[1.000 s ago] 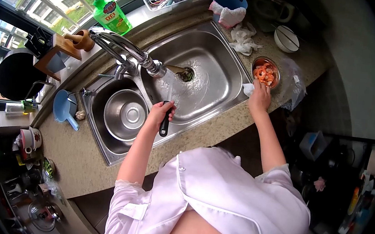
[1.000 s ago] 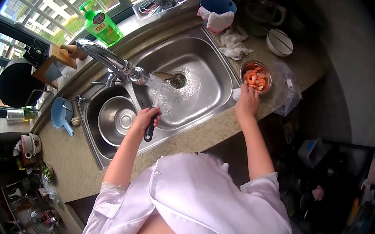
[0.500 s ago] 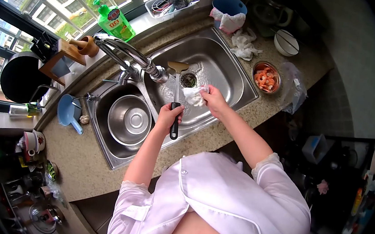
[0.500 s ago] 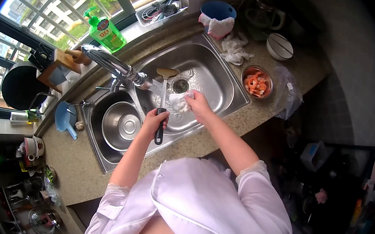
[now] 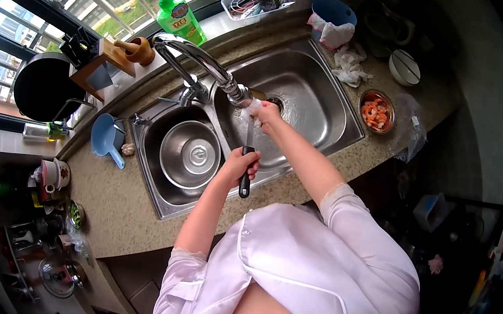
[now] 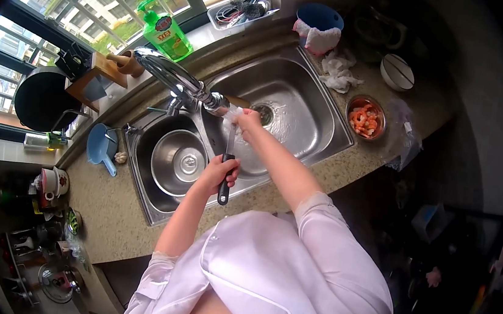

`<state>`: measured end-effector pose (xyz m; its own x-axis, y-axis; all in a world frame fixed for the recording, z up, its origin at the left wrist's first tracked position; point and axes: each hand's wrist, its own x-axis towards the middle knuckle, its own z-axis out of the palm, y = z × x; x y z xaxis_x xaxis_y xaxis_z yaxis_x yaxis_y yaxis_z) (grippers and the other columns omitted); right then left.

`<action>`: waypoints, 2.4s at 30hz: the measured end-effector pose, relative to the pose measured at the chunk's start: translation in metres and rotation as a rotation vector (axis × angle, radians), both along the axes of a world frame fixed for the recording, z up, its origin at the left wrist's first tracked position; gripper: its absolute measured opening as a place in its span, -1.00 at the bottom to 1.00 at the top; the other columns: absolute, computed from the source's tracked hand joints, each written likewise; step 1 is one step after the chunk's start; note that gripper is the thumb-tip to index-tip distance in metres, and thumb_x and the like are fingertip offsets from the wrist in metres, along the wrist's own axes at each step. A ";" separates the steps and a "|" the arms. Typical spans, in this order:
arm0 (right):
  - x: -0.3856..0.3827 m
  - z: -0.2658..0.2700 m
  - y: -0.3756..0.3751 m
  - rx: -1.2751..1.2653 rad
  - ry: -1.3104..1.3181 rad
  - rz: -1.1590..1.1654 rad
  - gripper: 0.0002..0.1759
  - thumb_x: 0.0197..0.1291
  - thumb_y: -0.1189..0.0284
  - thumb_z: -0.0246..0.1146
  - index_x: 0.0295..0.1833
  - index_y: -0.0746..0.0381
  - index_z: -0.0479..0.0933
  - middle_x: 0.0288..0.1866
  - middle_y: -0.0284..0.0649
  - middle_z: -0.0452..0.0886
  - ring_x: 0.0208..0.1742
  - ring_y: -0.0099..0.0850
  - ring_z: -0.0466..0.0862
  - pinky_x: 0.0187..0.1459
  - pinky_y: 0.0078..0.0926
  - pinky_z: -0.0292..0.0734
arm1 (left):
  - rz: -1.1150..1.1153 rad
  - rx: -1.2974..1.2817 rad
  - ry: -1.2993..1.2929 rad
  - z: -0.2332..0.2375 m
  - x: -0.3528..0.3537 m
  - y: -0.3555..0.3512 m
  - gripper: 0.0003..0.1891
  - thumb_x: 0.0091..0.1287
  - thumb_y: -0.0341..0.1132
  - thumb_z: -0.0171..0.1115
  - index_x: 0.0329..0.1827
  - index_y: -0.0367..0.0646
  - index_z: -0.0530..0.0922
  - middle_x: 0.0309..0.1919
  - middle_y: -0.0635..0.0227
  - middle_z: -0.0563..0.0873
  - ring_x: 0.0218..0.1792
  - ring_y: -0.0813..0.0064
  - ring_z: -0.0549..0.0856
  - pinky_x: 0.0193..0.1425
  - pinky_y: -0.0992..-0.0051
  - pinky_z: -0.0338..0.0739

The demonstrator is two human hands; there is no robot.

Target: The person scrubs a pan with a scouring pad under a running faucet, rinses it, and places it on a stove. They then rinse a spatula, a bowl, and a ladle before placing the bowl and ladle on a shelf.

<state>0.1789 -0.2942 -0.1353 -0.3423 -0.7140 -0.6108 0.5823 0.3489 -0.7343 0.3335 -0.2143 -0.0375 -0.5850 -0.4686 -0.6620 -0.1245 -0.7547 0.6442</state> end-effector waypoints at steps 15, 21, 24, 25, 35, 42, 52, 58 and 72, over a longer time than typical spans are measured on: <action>0.013 0.028 0.028 -0.005 -0.126 0.179 -0.82 0.04 0.69 0.24 -0.19 0.39 0.47 -0.30 -0.18 0.56 -0.32 -0.40 0.61 -0.29 -0.39 0.57 | -0.018 0.052 0.034 -0.003 -0.007 -0.023 -0.92 0.26 -0.42 0.10 -0.35 -0.20 0.40 -0.64 0.45 0.46 -0.71 0.71 0.34 -0.68 0.64 0.26; -0.007 -0.019 -0.005 -0.180 -0.207 -0.044 -0.71 -0.11 0.81 0.12 -0.21 0.35 0.53 -0.28 -0.15 0.62 -0.32 -0.41 0.63 -0.34 -0.50 0.54 | -0.034 0.055 0.038 0.003 -0.013 -0.005 -0.88 0.29 -0.39 0.10 -0.40 -0.16 0.38 -0.67 0.46 0.42 -0.75 0.73 0.29 -0.72 0.66 0.20; 0.008 0.022 0.024 -0.169 -0.189 0.127 -0.71 -0.04 0.76 0.13 -0.16 0.33 0.56 -0.26 -0.20 0.65 -0.31 -0.49 0.63 -0.36 -0.60 0.50 | -0.013 0.028 -0.025 -0.005 -0.006 -0.012 -0.85 0.30 -0.35 0.10 -0.42 -0.14 0.38 -0.68 0.48 0.40 -0.78 0.72 0.25 -0.73 0.65 0.18; 0.015 0.032 0.034 -0.163 -0.179 0.257 -0.75 -0.02 0.73 0.17 -0.18 0.32 0.57 -0.29 -0.24 0.63 -0.33 -0.51 0.60 -0.36 -0.59 0.49 | 0.022 0.058 0.008 -0.005 -0.003 -0.019 -0.86 0.30 -0.34 0.10 -0.41 -0.15 0.39 -0.69 0.48 0.40 -0.77 0.72 0.27 -0.74 0.65 0.18; 0.006 0.005 0.008 -0.118 -0.089 0.172 -0.85 -0.07 0.70 0.25 -0.31 0.34 0.55 -0.39 -0.23 0.58 -0.39 -0.48 0.58 -0.37 -0.53 0.49 | 0.012 0.141 0.052 -0.004 -0.001 -0.013 -0.84 0.32 -0.34 0.06 -0.42 -0.16 0.36 -0.70 0.50 0.37 -0.77 0.74 0.23 -0.74 0.69 0.12; -0.008 -0.012 0.035 -0.105 0.290 0.152 -0.90 -0.05 0.59 0.30 -0.35 0.29 0.54 -0.43 -0.29 0.60 -0.45 -0.54 0.57 -0.39 -0.56 0.47 | 0.024 0.172 -0.006 -0.009 0.004 0.003 -0.76 0.38 -0.21 0.04 -0.38 -0.18 0.39 -0.70 0.46 0.36 -0.76 0.68 0.25 -0.73 0.66 0.13; -0.034 -0.030 0.071 0.079 0.459 0.051 -0.65 0.03 0.55 0.31 -0.08 0.33 0.35 -0.23 -0.18 0.55 -0.23 -0.43 0.58 -0.22 -0.49 0.51 | -0.111 -0.558 -0.478 -0.048 -0.003 0.008 -0.71 0.25 -0.19 0.21 -0.30 -0.27 0.42 -0.61 0.36 0.48 -0.67 0.56 0.49 -0.65 0.51 0.39; 0.010 0.002 0.096 -0.095 0.150 0.366 -0.75 -0.06 0.51 0.36 -0.26 0.28 0.45 -0.32 -0.26 0.53 -0.28 -0.49 0.54 -0.28 -0.49 0.45 | -0.141 -0.517 -0.347 -0.028 -0.009 -0.002 -0.74 0.21 -0.39 0.25 -0.19 -0.25 0.33 -0.51 0.34 0.48 -0.62 0.59 0.51 -0.65 0.56 0.40; -0.008 -0.030 0.058 0.132 1.147 0.226 -0.72 0.04 0.38 0.22 -0.19 0.23 0.31 -0.39 0.07 0.56 -0.34 0.07 0.59 -0.26 -0.06 0.45 | 0.059 0.052 -0.044 -0.008 0.002 0.009 -0.74 0.21 -0.49 0.14 -0.15 -0.17 0.23 -0.57 0.34 0.47 -0.65 0.59 0.47 -0.66 0.63 0.37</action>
